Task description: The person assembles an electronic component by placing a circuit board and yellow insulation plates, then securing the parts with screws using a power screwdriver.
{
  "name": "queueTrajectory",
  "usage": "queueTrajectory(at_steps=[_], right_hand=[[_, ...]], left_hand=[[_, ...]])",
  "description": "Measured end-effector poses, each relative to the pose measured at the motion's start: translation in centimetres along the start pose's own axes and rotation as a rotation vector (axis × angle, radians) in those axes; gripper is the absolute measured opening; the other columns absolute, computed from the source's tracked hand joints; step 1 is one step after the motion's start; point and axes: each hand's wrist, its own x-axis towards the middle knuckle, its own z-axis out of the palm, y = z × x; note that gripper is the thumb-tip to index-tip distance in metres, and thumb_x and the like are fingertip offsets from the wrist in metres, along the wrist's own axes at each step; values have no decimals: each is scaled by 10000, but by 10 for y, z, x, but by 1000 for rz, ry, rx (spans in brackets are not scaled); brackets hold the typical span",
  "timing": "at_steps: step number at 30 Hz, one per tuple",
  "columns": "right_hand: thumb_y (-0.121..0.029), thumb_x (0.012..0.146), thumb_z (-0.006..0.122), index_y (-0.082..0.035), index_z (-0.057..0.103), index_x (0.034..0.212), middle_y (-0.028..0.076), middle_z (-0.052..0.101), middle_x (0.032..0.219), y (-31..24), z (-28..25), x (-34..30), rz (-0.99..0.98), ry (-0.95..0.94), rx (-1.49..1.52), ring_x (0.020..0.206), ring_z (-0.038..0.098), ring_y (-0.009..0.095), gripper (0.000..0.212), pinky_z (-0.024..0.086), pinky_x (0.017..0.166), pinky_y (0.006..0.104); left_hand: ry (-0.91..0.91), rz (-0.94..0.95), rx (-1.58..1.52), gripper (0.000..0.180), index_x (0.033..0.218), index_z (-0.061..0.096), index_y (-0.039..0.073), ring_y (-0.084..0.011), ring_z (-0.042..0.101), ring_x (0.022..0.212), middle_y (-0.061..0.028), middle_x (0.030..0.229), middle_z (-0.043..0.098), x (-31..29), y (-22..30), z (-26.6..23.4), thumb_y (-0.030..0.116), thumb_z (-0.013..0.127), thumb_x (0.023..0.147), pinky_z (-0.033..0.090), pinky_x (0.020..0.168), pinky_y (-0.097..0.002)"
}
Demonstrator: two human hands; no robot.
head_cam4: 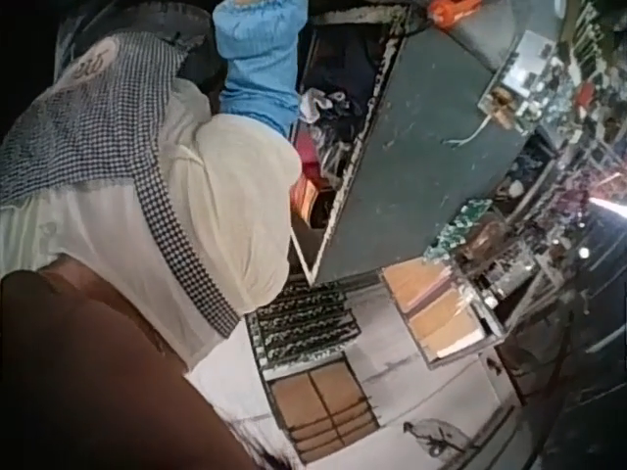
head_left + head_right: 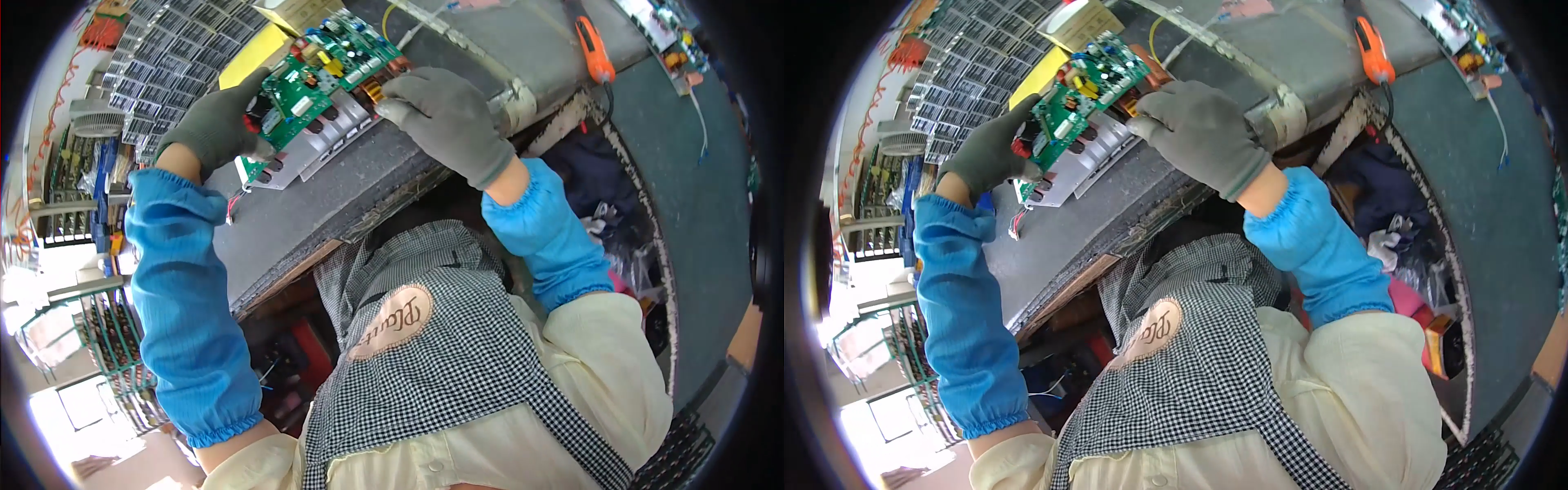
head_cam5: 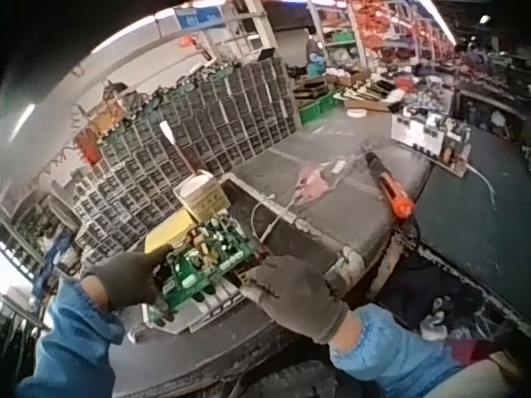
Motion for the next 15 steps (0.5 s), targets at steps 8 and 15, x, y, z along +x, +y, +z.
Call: queueTrajectory(at_steps=[8,15], right_hand=[[-366,910,711,-123,764,926,95,685,826,-1,42,7,59,-17,-195,786,671,296,250,544,706,438],[-385,884,746,-95,743,811,107,657,715,-11,52,10,46,53,-200,684,665,288,299,537,638,430]], left_hand=[[-33,-60,-26,1183,1609,331,171,-340,659,1209,-220,1304,671,6,13,-4,46,887,572,505,1037,-414],[-19,-32,-71,1204,1614,324,199,-345,661,1203,-224,1301,673,0,9,-1,46,892,563,520,1020,-415]])
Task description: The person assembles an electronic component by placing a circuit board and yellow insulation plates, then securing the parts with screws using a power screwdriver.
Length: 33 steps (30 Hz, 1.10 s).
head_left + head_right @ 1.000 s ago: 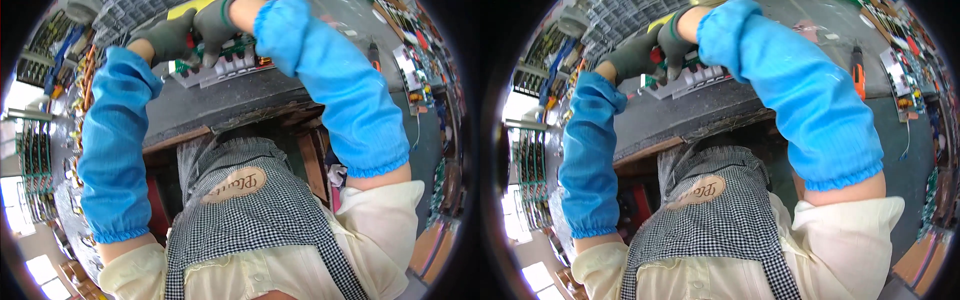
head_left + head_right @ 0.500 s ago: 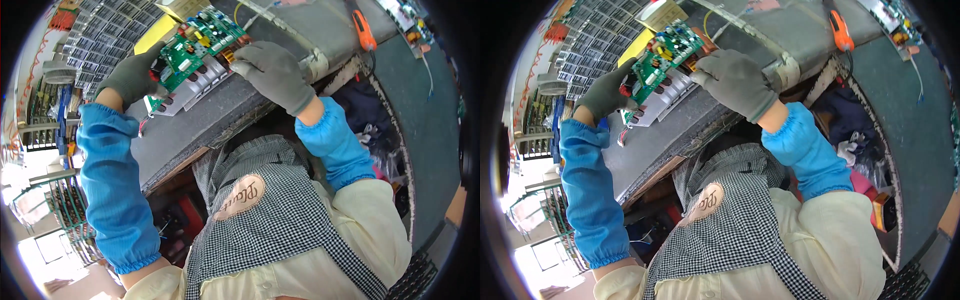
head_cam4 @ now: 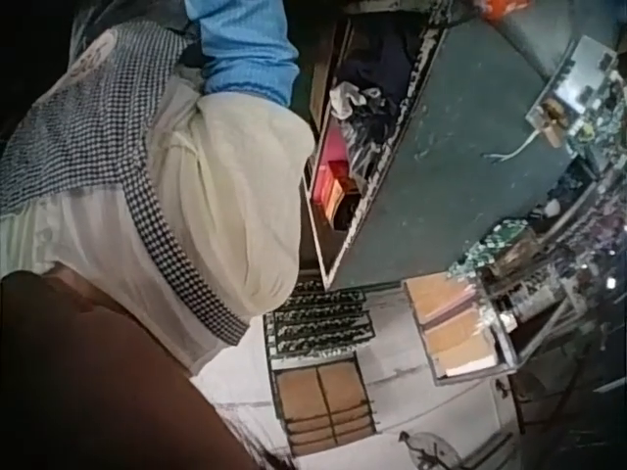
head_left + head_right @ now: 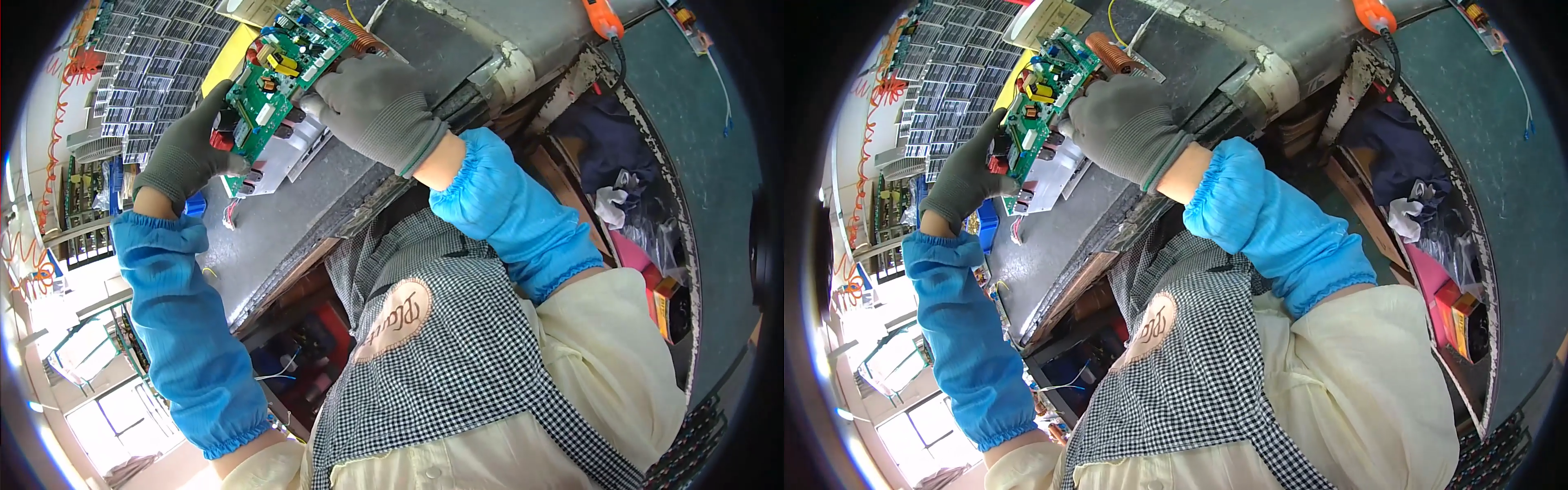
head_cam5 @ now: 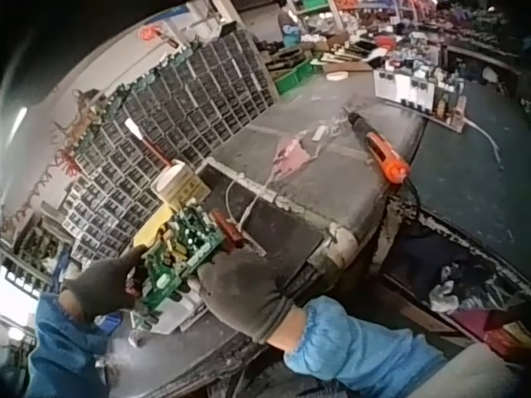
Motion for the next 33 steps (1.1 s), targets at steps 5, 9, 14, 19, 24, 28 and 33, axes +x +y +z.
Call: queueTrajectory(at_steps=[5,9,14,19,24,28,33], right_hand=[[-368,874,759,-103,724,765,101,644,678,0,2,1,-9,23,-35,654,660,272,288,525,591,414],[-359,886,754,-104,712,748,93,653,664,1,6,1,-54,67,-24,616,663,261,293,533,548,403],[-353,905,742,-97,707,744,88,657,645,1,6,2,-70,81,-34,604,675,252,305,544,533,386],[-336,924,729,-95,711,750,93,665,655,1,7,1,-52,57,1,613,680,253,298,547,538,386],[-333,926,729,-94,719,757,93,668,653,1,5,-1,-84,64,-3,614,680,248,293,550,543,378],[-337,929,726,-96,725,761,87,673,657,2,6,-1,-77,80,-2,612,680,238,294,548,548,372],[-352,943,707,-98,728,766,86,681,662,3,9,0,-61,34,-22,607,680,232,311,542,545,377]], left_hand=[[-11,25,-8,1222,1601,324,212,-394,645,1236,-219,1336,661,5,-4,1,195,972,565,509,1056,-450],[5,30,-7,1208,1597,333,215,-393,642,1242,-210,1334,665,5,-8,1,190,969,570,507,1059,-451],[-12,37,-48,1207,1596,336,212,-387,645,1239,-204,1328,670,8,-11,1,204,970,569,507,1063,-448],[16,-26,-36,1220,1620,330,210,-287,636,1238,-187,1345,665,4,-2,1,-23,874,553,501,1057,-384],[-1,-26,-50,1231,1622,322,219,-290,634,1246,-187,1360,657,3,-5,3,-16,877,548,501,1064,-389],[-1,-35,-38,1243,1626,304,224,-292,630,1254,-185,1364,656,3,-3,2,-11,877,547,498,1076,-399],[31,53,25,1218,1597,325,238,-393,645,1239,-191,1346,664,8,-17,6,211,979,571,511,1066,-467]])
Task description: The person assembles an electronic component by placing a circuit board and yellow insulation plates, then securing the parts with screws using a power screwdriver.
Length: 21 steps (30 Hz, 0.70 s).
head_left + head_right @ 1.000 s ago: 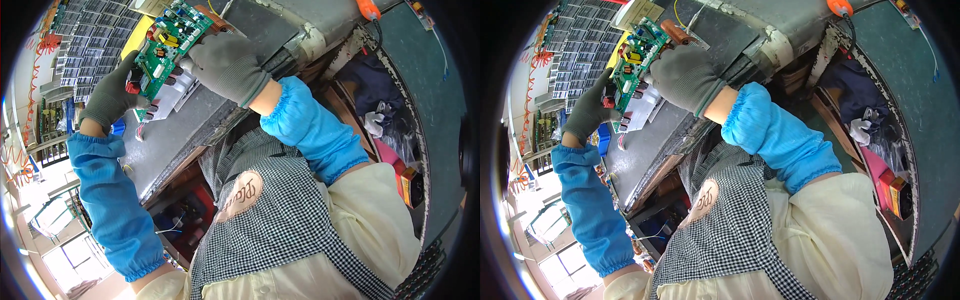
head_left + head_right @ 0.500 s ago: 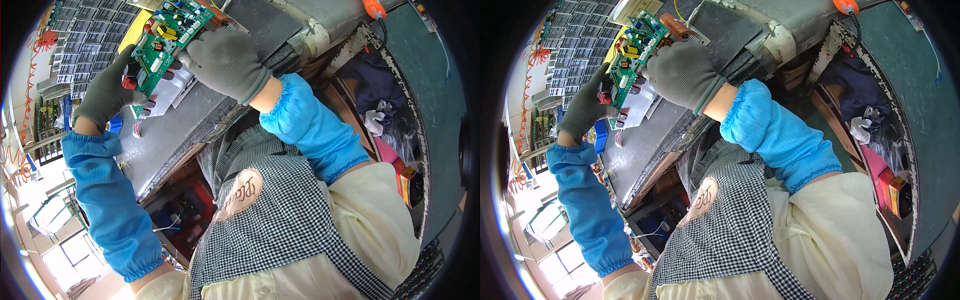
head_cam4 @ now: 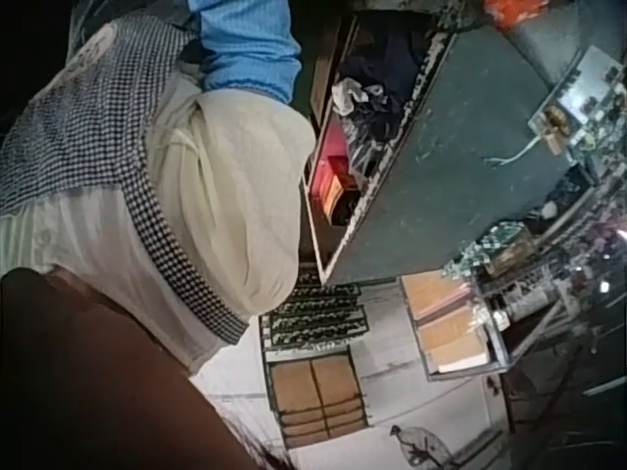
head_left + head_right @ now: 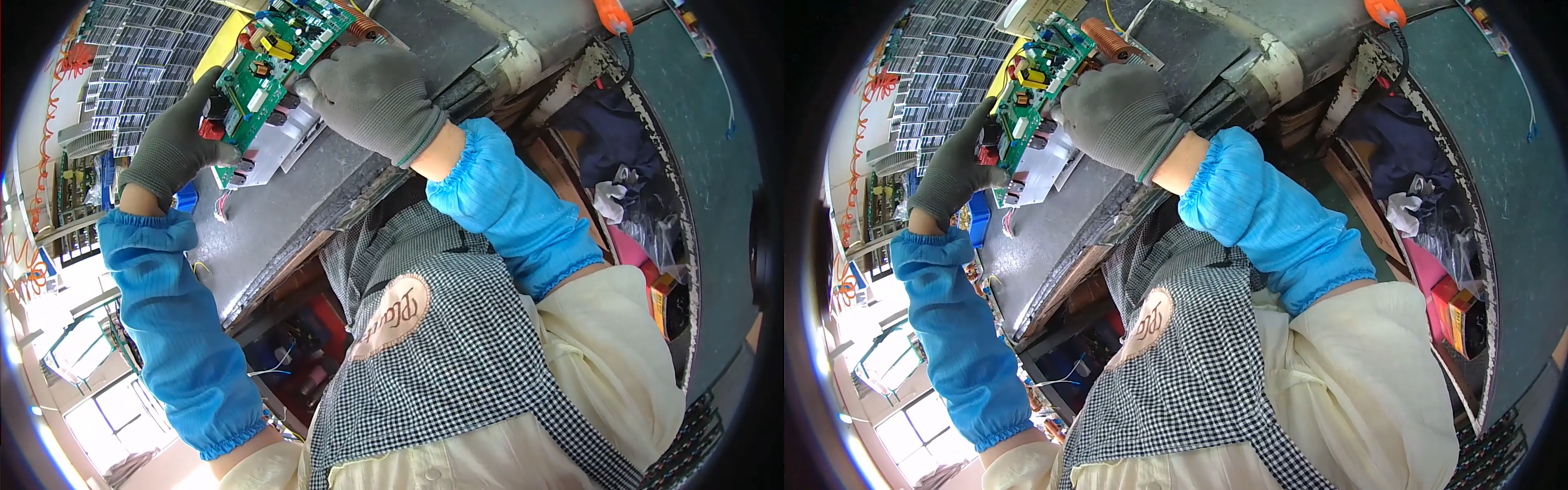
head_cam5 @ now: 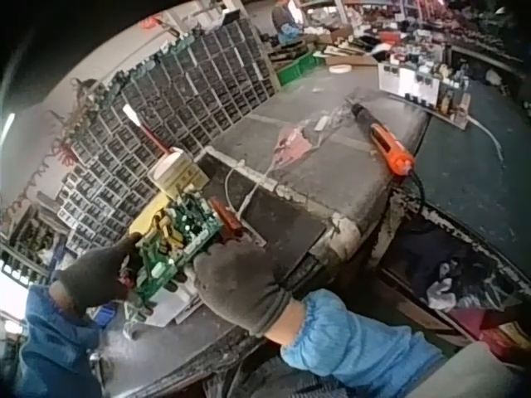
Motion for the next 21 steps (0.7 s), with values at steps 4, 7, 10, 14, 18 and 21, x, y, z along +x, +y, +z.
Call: queueTrajectory(at_steps=[4,7,10,14,18,21], right_hand=[[-358,956,689,-96,733,774,91,685,663,-1,-2,2,-1,-24,-36,602,682,234,322,539,543,382],[-363,962,680,-93,737,782,95,685,662,-1,-1,1,0,16,-5,596,679,237,329,538,542,386],[-359,962,679,-83,738,783,100,683,656,-1,-1,1,-33,16,-24,590,677,245,335,538,544,391],[-346,961,680,-96,735,767,101,692,684,1,-6,0,-11,-55,-66,609,682,245,321,538,550,387],[-380,935,702,-117,751,812,77,693,710,-3,-35,11,-27,-78,136,643,689,236,295,548,577,395],[-405,912,721,-126,737,812,47,673,706,2,-60,26,-277,93,75,633,682,223,297,538,557,377]], left_hand=[[-13,-15,-5,1233,1605,311,251,-392,644,1240,-189,1354,660,1,1,-2,190,982,572,516,1061,-473],[-3,-3,1,1240,1608,309,254,-393,642,1242,-190,1356,659,0,-2,0,168,980,569,515,1065,-470],[15,-1,-1,1232,1600,331,250,-393,647,1235,-196,1353,658,-3,-1,1,166,982,558,521,1049,-471],[42,74,-79,1201,1593,349,240,-393,667,1193,-206,1301,680,-1,0,3,148,969,569,530,1011,-475],[11,-33,-56,1152,1609,348,239,-345,657,1195,-178,1289,685,-15,5,-4,84,915,618,505,1014,-442],[6,18,-87,1138,1609,351,267,-338,649,1200,-169,1301,676,-10,-1,3,118,934,643,501,1028,-448]])
